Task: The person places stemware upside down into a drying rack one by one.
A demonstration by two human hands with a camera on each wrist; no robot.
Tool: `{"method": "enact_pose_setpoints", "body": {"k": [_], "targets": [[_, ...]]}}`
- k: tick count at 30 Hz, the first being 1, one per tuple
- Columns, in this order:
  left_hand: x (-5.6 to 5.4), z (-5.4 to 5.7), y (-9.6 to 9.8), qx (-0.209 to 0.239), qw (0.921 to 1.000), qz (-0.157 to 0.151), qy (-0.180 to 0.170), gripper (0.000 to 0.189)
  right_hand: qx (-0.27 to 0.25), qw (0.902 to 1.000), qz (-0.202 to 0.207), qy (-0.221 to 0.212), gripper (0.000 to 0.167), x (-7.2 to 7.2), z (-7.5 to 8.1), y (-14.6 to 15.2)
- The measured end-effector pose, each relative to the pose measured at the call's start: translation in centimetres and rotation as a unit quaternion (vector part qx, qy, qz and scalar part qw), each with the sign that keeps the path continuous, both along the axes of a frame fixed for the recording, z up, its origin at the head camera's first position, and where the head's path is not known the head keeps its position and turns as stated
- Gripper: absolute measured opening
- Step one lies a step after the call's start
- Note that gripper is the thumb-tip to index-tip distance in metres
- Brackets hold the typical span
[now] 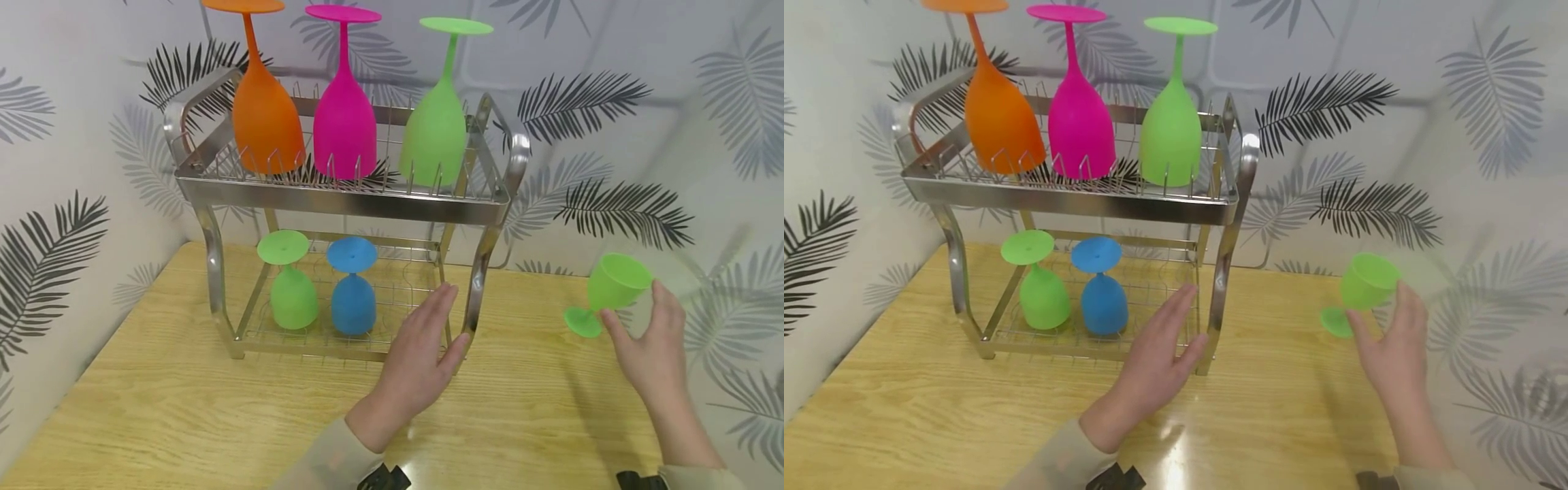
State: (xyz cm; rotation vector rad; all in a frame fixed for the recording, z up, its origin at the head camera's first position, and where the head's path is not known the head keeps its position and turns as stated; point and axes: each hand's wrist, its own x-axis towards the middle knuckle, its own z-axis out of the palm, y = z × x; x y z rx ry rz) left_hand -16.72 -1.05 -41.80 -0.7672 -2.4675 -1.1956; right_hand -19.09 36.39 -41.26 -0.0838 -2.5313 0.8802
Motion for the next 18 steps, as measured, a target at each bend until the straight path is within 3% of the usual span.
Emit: {"method": "enact_pose_setpoints", "body": {"k": [18], "targets": [[-0.4,-0.4,0.9,0.008,0.9998,-0.002,-0.019,0.072,-0.026,0.9987,-0.014,-0.042,0.098,-1.8,-0.2,1.7]]}}
